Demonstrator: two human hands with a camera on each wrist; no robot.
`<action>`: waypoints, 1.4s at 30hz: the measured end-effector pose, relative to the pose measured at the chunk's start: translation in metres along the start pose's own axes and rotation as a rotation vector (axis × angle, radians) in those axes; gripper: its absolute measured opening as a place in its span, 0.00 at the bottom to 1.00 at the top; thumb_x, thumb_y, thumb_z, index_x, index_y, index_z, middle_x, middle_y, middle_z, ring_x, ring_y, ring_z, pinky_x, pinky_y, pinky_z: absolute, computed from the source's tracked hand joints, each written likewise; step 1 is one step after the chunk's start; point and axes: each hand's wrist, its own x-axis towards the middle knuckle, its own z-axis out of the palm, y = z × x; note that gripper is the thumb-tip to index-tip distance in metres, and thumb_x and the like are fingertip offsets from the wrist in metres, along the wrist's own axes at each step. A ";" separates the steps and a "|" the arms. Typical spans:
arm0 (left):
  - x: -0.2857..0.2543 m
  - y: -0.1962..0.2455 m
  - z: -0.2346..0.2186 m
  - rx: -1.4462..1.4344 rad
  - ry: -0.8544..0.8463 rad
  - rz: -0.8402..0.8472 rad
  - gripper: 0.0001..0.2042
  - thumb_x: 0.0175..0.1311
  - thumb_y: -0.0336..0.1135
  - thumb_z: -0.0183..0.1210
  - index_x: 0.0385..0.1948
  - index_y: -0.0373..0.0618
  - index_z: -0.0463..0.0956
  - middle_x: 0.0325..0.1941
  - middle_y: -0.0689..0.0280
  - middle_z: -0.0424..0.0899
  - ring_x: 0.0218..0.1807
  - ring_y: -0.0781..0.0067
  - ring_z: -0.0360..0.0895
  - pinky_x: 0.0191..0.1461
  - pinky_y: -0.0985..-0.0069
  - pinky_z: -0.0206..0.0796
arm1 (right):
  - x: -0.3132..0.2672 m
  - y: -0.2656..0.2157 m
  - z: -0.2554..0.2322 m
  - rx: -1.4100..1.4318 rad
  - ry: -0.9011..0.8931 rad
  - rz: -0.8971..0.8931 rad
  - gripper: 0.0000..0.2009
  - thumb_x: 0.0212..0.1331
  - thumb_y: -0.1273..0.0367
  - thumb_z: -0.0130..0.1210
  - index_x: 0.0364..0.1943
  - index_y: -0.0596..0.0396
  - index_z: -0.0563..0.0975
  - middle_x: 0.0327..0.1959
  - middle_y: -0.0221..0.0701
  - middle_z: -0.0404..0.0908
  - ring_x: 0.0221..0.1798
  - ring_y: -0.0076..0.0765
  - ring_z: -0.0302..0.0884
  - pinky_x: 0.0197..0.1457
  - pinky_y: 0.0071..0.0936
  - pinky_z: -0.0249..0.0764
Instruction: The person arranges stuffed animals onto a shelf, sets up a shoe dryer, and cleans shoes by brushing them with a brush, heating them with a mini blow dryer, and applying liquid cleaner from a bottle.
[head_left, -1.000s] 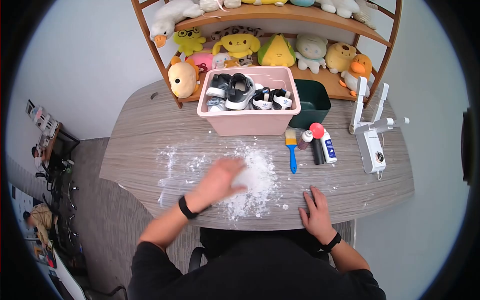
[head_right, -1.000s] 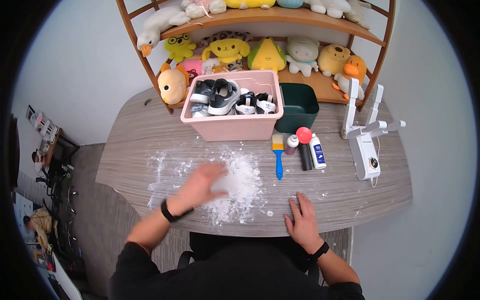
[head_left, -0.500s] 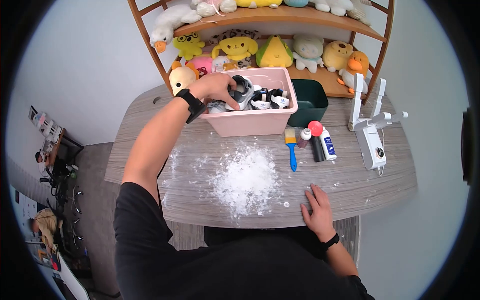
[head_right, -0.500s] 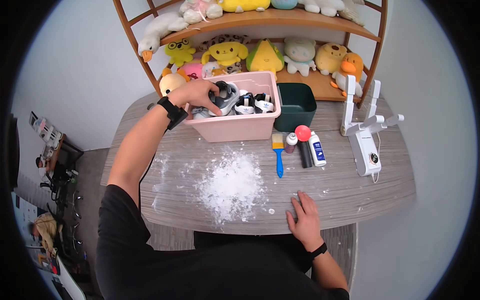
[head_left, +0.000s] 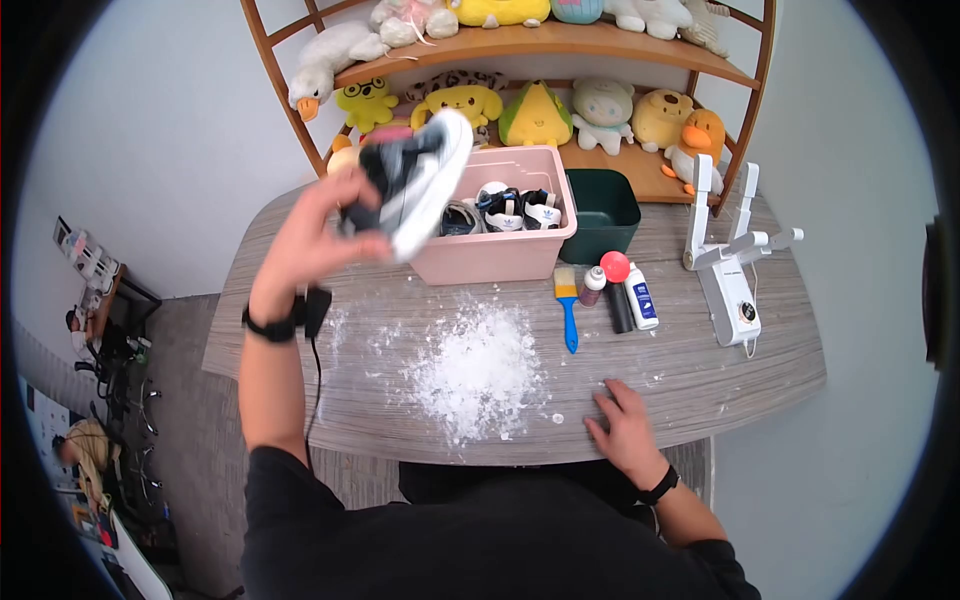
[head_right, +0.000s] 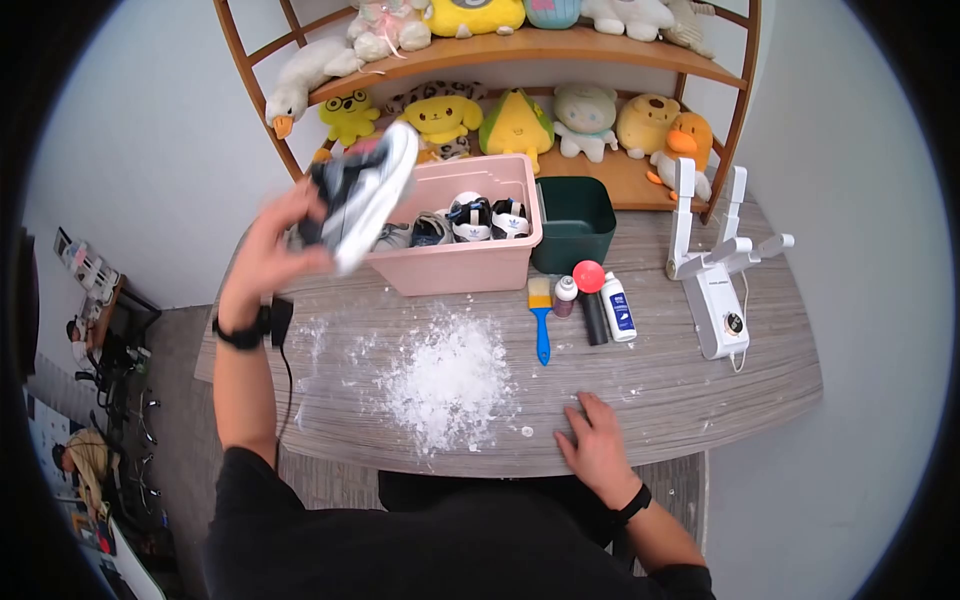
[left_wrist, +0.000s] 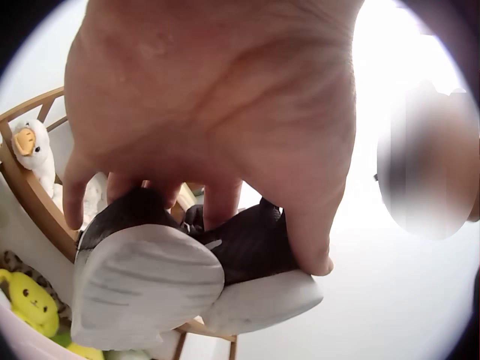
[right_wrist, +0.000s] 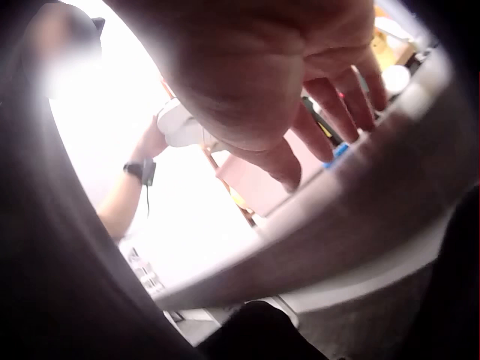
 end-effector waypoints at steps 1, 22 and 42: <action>-0.022 0.014 0.003 0.024 -0.054 0.052 0.28 0.42 0.52 0.86 0.35 0.43 0.80 0.38 0.66 0.73 0.43 0.67 0.74 0.48 0.69 0.66 | 0.008 -0.007 -0.010 0.003 -0.005 0.007 0.23 0.60 0.68 0.72 0.59 0.62 0.82 0.68 0.51 0.78 0.70 0.63 0.76 0.74 0.53 0.73; -0.166 -0.041 0.190 0.436 -0.156 -0.199 0.28 0.48 0.56 0.80 0.43 0.43 0.87 0.45 0.58 0.81 0.54 0.54 0.78 0.63 0.58 0.70 | 0.391 -0.047 -0.036 -0.270 -0.638 -0.085 0.21 0.75 0.52 0.62 0.56 0.57 0.85 0.45 0.48 0.89 0.45 0.53 0.88 0.51 0.46 0.82; -0.171 -0.044 0.191 0.369 -0.083 -0.158 0.26 0.46 0.54 0.81 0.38 0.44 0.84 0.45 0.57 0.77 0.51 0.51 0.77 0.57 0.56 0.71 | 0.246 -0.133 -0.144 -0.069 0.189 -0.732 0.20 0.49 0.49 0.78 0.36 0.47 0.85 0.30 0.31 0.76 0.34 0.43 0.75 0.37 0.39 0.71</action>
